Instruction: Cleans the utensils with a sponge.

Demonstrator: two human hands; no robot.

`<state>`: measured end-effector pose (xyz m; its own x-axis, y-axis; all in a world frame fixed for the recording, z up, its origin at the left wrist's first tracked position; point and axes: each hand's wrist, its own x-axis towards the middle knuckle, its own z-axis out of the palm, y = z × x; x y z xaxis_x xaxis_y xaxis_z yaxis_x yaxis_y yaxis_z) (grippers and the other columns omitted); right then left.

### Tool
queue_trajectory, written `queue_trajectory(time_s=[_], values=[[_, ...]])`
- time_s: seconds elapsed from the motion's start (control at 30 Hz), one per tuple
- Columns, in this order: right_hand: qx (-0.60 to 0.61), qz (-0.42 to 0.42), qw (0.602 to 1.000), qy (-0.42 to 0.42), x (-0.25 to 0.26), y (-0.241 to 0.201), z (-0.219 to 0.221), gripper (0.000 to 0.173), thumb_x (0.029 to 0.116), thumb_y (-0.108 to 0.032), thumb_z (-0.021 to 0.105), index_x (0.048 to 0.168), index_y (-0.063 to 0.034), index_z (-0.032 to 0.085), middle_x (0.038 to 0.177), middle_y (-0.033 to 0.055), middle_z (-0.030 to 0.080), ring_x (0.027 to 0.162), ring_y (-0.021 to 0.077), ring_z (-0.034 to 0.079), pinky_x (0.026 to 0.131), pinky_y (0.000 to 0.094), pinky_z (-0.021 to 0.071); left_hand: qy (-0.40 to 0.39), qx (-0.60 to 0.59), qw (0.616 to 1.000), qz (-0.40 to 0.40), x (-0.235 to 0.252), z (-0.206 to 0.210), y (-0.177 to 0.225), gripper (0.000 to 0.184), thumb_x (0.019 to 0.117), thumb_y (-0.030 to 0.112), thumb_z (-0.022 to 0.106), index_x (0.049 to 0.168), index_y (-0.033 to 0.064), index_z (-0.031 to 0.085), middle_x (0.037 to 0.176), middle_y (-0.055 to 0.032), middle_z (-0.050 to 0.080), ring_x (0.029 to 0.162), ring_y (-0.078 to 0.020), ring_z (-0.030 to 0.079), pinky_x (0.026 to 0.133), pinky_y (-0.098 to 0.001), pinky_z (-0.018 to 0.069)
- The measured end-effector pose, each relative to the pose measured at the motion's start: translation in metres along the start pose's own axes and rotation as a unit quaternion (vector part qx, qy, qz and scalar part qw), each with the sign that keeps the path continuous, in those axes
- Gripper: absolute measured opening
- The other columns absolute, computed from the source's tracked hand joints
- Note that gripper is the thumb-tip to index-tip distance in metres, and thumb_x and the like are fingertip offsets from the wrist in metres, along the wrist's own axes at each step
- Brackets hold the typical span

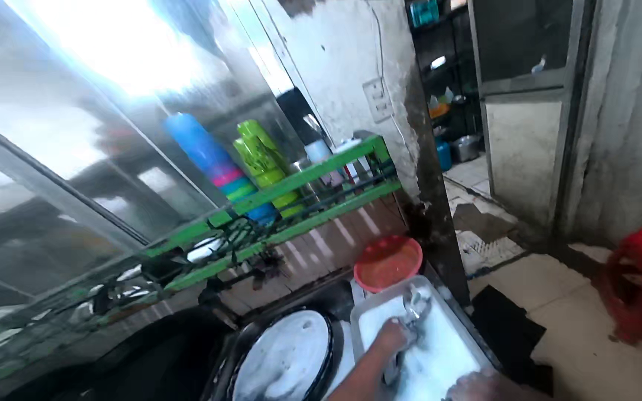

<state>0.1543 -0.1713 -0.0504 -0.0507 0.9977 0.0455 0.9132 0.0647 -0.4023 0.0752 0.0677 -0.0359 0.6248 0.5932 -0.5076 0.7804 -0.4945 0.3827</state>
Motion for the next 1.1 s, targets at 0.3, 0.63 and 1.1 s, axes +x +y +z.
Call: queue_trajectory(time_s=[0.3,0.63,1.1], values=[[0.014,0.016,0.999,-0.047,0.004,-0.001,-0.008,0.035,0.0868,-0.024,0.073,0.117,-0.0061,0.070,0.104,0.0176,0.072,0.097,0.0382,0.069,0.089,0.0597,0.0508,0.014,0.036,0.997,0.066,0.034,0.028,0.003,0.046,0.1096,0.023,0.044,0.148,-0.0016,0.050,0.155,-0.0235,0.045,0.148,-0.0365,0.037,0.123,-0.0502,0.0276],[0.012,0.035,0.996,-0.076,0.008,-0.005,-0.014,0.034,0.0857,-0.024,0.073,0.115,-0.0076,0.070,0.106,0.0164,0.072,0.100,0.0375,0.069,0.089,0.0597,0.0510,-0.022,0.121,0.992,0.018,0.028,0.049,0.012,0.059,0.1077,0.018,0.043,0.162,0.0061,0.024,0.171,-0.0153,0.015,0.154,-0.0367,0.025,0.122,-0.0556,0.0293],[0.003,0.034,0.994,-0.106,0.009,-0.004,-0.016,0.046,0.0865,-0.024,0.075,0.128,-0.0052,0.067,0.117,0.0195,0.072,0.106,0.0407,0.069,0.095,0.0618,0.0494,-0.074,0.067,0.992,-0.076,0.036,0.018,0.021,0.042,0.1025,0.024,0.056,0.133,-0.0042,0.060,0.145,-0.0229,0.055,0.136,-0.0375,0.052,0.111,-0.0593,0.0415]])
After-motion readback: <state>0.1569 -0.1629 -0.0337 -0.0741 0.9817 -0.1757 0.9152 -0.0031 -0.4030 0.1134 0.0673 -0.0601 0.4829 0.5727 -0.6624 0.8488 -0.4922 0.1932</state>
